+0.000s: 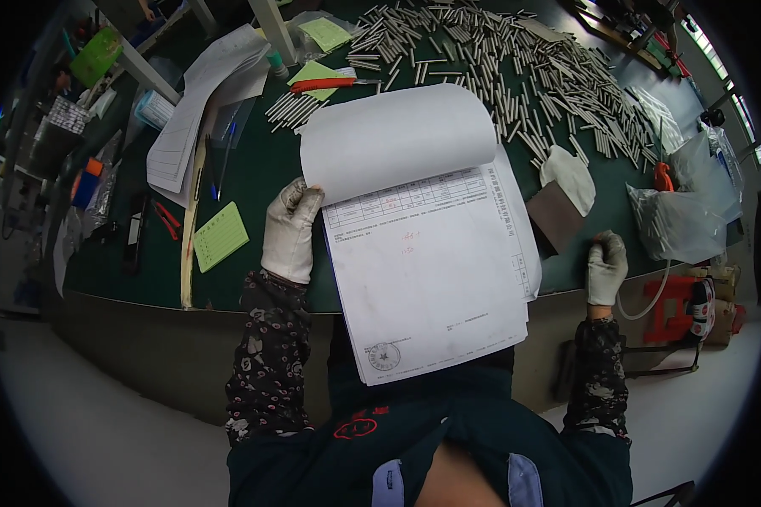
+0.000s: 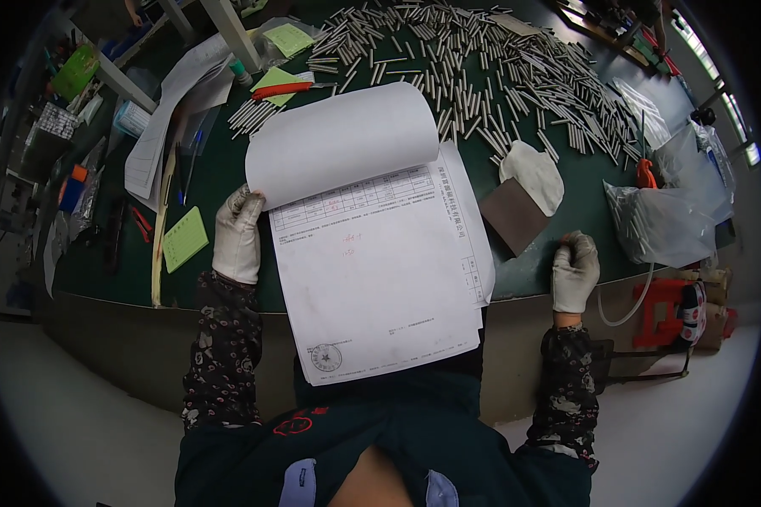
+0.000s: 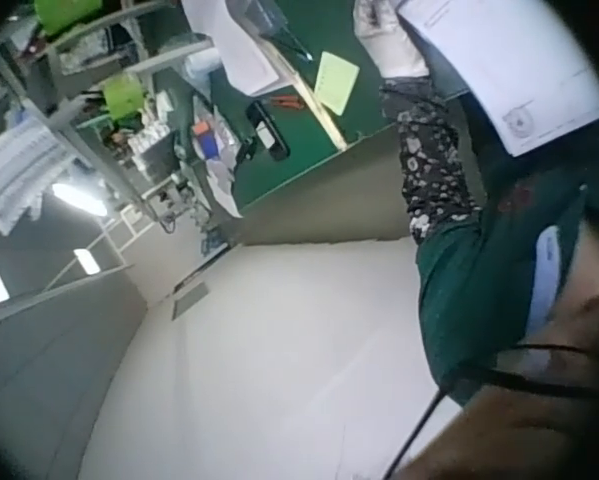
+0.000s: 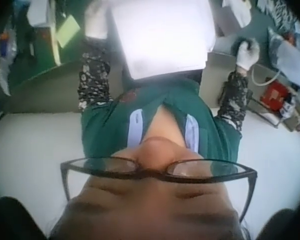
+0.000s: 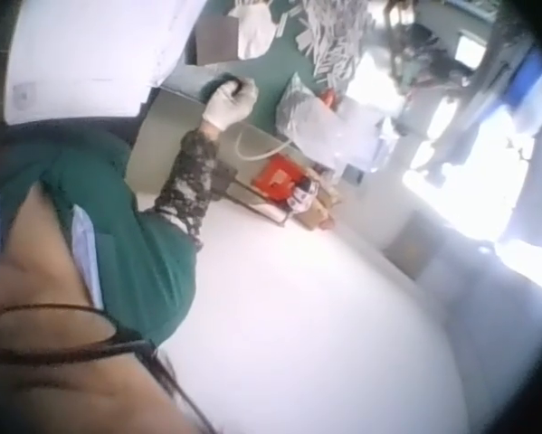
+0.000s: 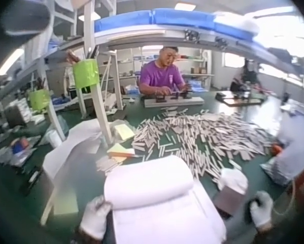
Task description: Inspecting, counting, and organizing small metal pins on a workbench, then using a compressed air gun to clean them.
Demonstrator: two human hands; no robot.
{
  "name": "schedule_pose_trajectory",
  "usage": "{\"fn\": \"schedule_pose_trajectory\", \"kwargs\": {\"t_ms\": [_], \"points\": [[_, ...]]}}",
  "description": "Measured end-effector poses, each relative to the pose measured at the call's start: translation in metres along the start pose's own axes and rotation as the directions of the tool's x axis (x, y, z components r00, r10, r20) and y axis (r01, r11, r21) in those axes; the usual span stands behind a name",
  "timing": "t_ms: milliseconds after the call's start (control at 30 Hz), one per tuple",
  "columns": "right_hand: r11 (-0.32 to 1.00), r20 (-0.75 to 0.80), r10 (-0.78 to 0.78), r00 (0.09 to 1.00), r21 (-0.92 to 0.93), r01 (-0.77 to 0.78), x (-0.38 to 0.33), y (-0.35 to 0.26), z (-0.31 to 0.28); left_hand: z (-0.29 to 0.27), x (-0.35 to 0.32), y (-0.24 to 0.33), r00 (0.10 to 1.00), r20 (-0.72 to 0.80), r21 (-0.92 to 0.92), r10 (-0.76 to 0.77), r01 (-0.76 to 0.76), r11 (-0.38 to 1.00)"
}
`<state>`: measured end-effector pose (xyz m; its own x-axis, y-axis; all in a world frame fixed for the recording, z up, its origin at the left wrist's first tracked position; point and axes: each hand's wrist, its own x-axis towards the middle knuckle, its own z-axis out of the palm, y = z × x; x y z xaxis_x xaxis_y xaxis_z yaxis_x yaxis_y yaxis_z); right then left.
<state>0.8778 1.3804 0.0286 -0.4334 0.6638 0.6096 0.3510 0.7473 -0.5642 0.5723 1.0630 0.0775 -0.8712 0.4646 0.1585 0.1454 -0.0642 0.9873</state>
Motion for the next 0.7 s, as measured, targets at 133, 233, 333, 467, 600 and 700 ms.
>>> {"fn": "schedule_pose_trajectory", "kwargs": {"t_ms": [133,233,333,467,600,700], "points": [[0.995,0.009,-0.056,0.998,-0.076,0.057,0.003,-0.011,0.000,0.003,-0.001,-0.003,1.000,-0.021,-0.048,0.001,-0.002,0.999],[0.996,-0.002,-0.049,0.999,-0.079,0.049,0.002,-0.011,0.001,-0.001,0.000,-0.008,1.000,-0.015,-0.035,0.008,-0.009,0.999],[0.993,-0.015,-0.084,0.996,-0.083,0.083,0.004,-0.011,0.001,-0.002,0.001,-0.007,1.000,-0.022,-0.009,0.002,-0.002,1.000],[0.994,-0.014,-0.065,0.998,-0.088,0.063,0.003,-0.007,0.000,0.002,0.002,-0.005,1.000,-0.023,-0.010,0.017,-0.017,1.000],[0.995,-0.032,-0.062,0.998,-0.083,0.059,0.002,-0.008,0.003,0.000,0.002,-0.008,0.999,-0.029,-0.010,0.028,-0.028,1.000],[0.993,-0.038,-0.080,0.996,-0.087,0.076,0.004,-0.015,0.003,-0.001,0.002,-0.008,0.999,-0.038,-0.015,0.019,-0.020,1.000]]}}
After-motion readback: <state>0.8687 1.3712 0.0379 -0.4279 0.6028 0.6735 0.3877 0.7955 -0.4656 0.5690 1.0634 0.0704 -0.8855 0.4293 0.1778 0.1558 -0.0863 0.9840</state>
